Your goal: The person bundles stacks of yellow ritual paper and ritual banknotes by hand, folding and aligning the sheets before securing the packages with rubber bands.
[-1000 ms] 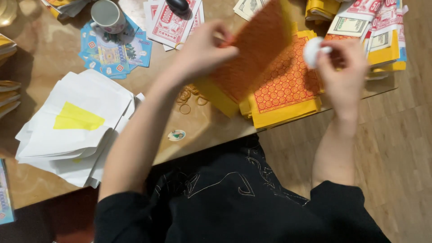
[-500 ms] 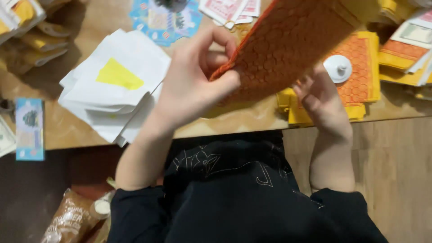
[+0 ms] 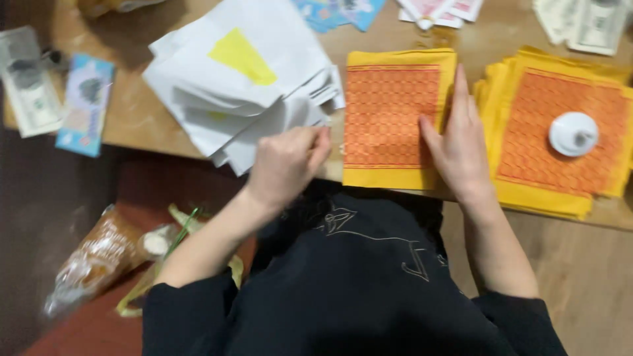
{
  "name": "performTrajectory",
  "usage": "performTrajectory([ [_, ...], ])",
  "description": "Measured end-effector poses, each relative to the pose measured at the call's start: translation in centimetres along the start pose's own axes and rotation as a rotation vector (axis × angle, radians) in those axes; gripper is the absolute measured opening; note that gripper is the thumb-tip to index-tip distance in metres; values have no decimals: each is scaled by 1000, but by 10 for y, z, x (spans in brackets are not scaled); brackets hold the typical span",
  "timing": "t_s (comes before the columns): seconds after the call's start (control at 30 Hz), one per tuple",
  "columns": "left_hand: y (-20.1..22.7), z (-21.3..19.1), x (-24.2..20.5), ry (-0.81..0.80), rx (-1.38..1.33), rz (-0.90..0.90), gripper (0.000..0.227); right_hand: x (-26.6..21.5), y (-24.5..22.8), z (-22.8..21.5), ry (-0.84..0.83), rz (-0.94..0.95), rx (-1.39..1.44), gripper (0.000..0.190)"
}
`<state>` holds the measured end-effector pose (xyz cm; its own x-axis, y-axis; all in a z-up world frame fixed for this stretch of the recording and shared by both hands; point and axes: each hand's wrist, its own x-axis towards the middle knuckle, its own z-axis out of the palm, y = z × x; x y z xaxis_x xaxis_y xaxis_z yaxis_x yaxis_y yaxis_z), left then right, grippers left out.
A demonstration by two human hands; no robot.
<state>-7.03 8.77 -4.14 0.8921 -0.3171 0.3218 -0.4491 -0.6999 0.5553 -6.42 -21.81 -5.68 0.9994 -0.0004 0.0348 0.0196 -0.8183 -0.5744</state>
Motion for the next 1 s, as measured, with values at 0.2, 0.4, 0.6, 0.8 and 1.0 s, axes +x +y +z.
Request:
performTrajectory([
  [0.2, -24, -72, -1, 53, 418, -72, 19, -11, -44, -3, 215, -333, -385, 66],
  [0.4, -49, -58, 7, 117, 517, 49, 26, 3, -102, 6, -20, -620, 84, 30],
  [0.6, -74, -53, 3, 20, 357, 142, 54, 49, -165, 65, -161, -902, 203, 31],
  [0.8, -56, -64, -8, 92, 505, 89, 66, 89, -165, 110, -157, -865, -3, 36],
  [1.0, -66, -77, -8, -63, 363, 51, 46, 100, -159, 82, -146, -708, 107, 23],
])
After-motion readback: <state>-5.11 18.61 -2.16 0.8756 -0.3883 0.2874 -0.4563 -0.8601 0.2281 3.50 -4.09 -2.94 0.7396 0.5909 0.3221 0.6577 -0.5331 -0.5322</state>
